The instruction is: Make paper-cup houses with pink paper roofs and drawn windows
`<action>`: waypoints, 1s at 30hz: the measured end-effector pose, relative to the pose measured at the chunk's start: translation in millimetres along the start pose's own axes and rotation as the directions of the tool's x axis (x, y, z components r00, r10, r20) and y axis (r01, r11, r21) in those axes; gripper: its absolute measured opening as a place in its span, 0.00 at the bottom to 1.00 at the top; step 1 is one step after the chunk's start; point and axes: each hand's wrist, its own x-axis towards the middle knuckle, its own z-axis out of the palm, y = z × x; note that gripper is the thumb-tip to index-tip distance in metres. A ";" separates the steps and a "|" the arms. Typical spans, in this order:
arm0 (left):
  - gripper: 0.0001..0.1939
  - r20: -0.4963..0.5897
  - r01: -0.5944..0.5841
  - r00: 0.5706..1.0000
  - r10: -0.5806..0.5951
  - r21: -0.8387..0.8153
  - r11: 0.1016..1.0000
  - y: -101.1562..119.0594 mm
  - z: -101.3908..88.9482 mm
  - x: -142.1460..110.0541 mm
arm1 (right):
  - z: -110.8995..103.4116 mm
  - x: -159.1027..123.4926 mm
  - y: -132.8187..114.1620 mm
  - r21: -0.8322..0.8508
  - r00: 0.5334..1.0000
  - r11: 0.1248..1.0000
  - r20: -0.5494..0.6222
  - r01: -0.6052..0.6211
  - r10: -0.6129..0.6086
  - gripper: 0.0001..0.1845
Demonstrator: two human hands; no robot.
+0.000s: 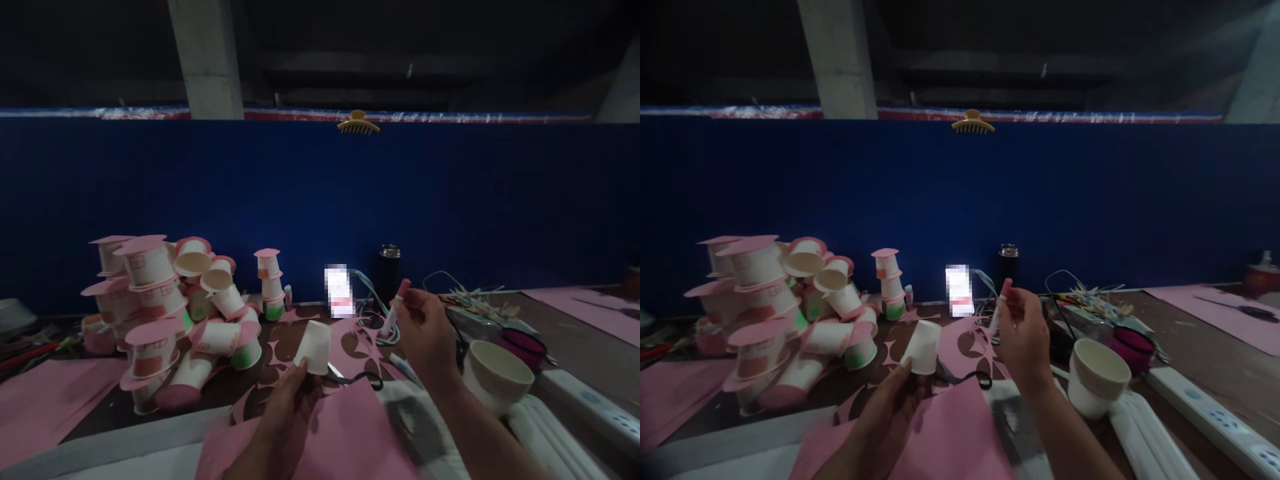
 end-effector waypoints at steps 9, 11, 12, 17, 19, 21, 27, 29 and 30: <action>0.03 -0.107 -0.010 0.994 0.016 0.056 0.998 -6.6 -0.2 9.7 | 40.2 -79.9 -16.6 0.630 0.891 0.634 0.372 -0.449 0.261 0.23; 0.04 -0.080 -0.001 0.997 0.005 0.046 0.999 -8.1 -1.3 12.4 | 46.2 -87.3 -11.0 0.556 0.897 0.728 0.400 -0.401 0.188 0.19; 0.05 -0.071 0.010 0.997 -0.005 0.061 0.998 -9.2 -2.6 13.8 | 48.2 -90.1 -9.0 0.521 0.895 0.765 0.418 -0.378 0.158 0.18; 0.04 -0.120 0.034 0.993 -0.003 0.258 0.966 -13.7 -14.1 19.3 | 53.3 -97.8 -5.7 0.438 0.902 0.857 0.428 -0.270 0.065 0.15; 0.06 -0.119 0.067 0.993 -0.023 0.378 0.923 -11.7 -17.7 20.3 | 53.5 -97.5 -5.6 0.424 0.894 0.864 0.443 -0.272 0.064 0.16; 0.13 -0.118 0.077 0.993 -0.027 0.442 0.894 -8.4 -19.2 20.7 | 52.4 -95.7 -5.6 0.416 0.896 0.868 0.438 -0.270 0.069 0.18; 0.19 -0.153 0.022 0.985 0.074 0.544 0.839 -5.2 -19.6 23.3 | 45.3 -89.4 -4.3 0.475 0.913 0.828 0.396 -0.298 0.102 0.19; 0.21 -0.152 -0.023 0.979 0.137 0.585 0.810 -6.0 -22.0 24.3 | 43.5 -88.3 -3.8 0.500 0.900 0.798 0.421 -0.335 0.114 0.20; 0.23 -0.147 -0.052 0.972 0.182 0.621 0.782 -6.3 -23.8 24.4 | 42.7 -87.8 -3.7 0.510 0.890 0.781 0.438 -0.359 0.123 0.21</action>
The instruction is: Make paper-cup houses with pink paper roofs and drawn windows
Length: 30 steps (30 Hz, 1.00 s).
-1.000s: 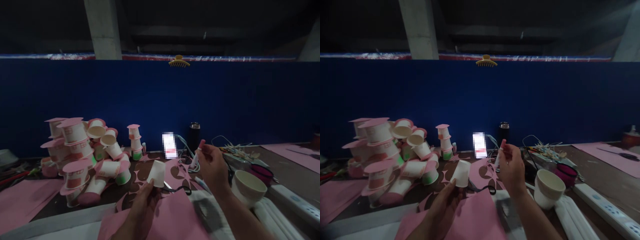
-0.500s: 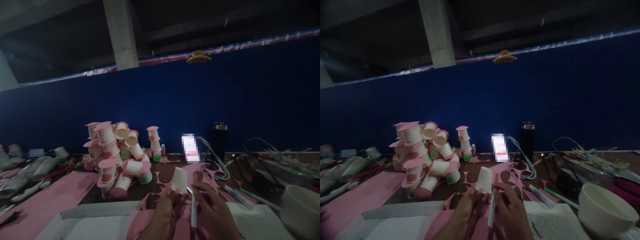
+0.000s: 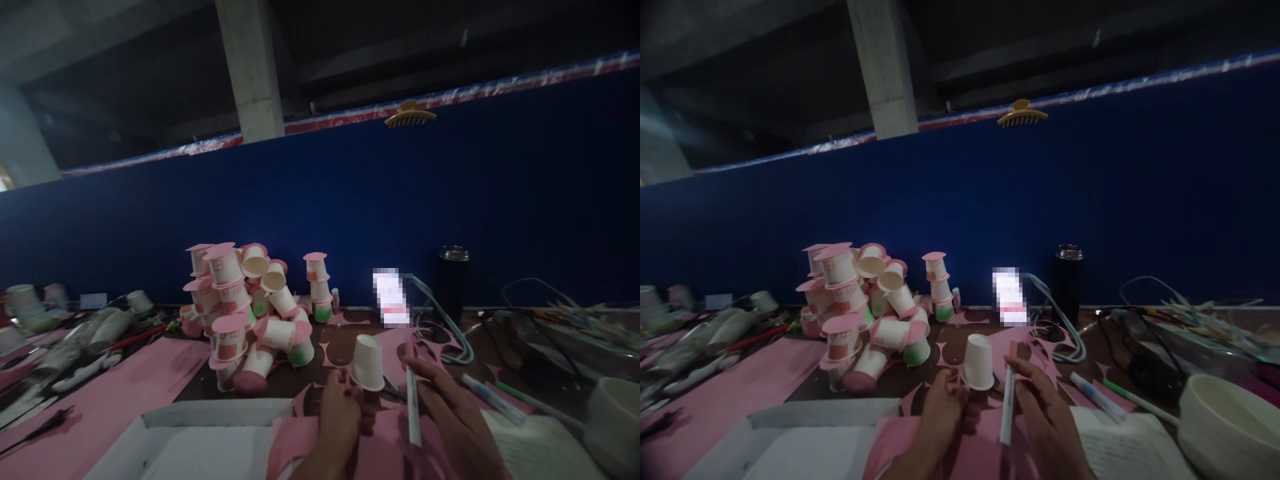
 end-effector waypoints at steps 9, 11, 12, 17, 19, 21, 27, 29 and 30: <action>0.19 -0.103 -0.379 0.894 0.436 0.346 0.858 5.7 -15.9 -9.8 | -3.3 1.8 -4.6 0.191 0.991 0.974 0.065 -0.125 0.115 0.27; 0.19 -0.094 -0.445 0.834 0.543 0.467 0.764 13.8 -16.8 -13.3 | -0.8 0.9 -7.0 0.253 0.994 0.962 0.052 -0.103 0.093 0.27; 0.20 -0.066 -0.477 0.808 0.586 0.511 0.715 17.7 -16.8 -14.9 | 0.6 0.3 -8.7 0.287 0.996 0.954 0.047 -0.089 0.079 0.27; 0.21 -0.003 -0.610 0.706 0.708 0.505 0.610 25.9 -15.2 -21.8 | 4.4 -3.0 -22.1 0.478 0.987 0.864 0.112 -0.156 0.117 0.24; 0.20 0.009 -0.645 0.685 0.729 0.472 0.601 25.5 -14.2 -25.3 | 3.7 -3.4 -27.6 0.516 0.968 0.819 0.128 -0.252 0.217 0.22; 0.19 0.041 -0.681 0.669 0.743 0.436 0.589 25.9 -13.1 -29.5 | 3.0 -3.2 -31.4 0.542 0.942 0.773 0.136 -0.330 0.307 0.22; 0.15 0.220 -0.699 0.712 0.667 0.321 0.639 30.8 -7.6 -42.6 | 8.1 -5.5 -32.0 0.615 0.931 0.705 0.158 -0.353 0.329 0.23; 0.17 0.295 -0.691 0.723 0.625 0.319 0.649 31.0 -5.5 -45.6 | 9.8 -7.1 -30.5 0.592 0.925 0.714 0.183 -0.373 0.332 0.23; 0.17 0.327 -0.685 0.728 0.602 0.321 0.654 31.0 -4.8 -46.5 | 10.2 -7.6 -29.5 0.574 0.923 0.725 0.190 -0.382 0.336 0.23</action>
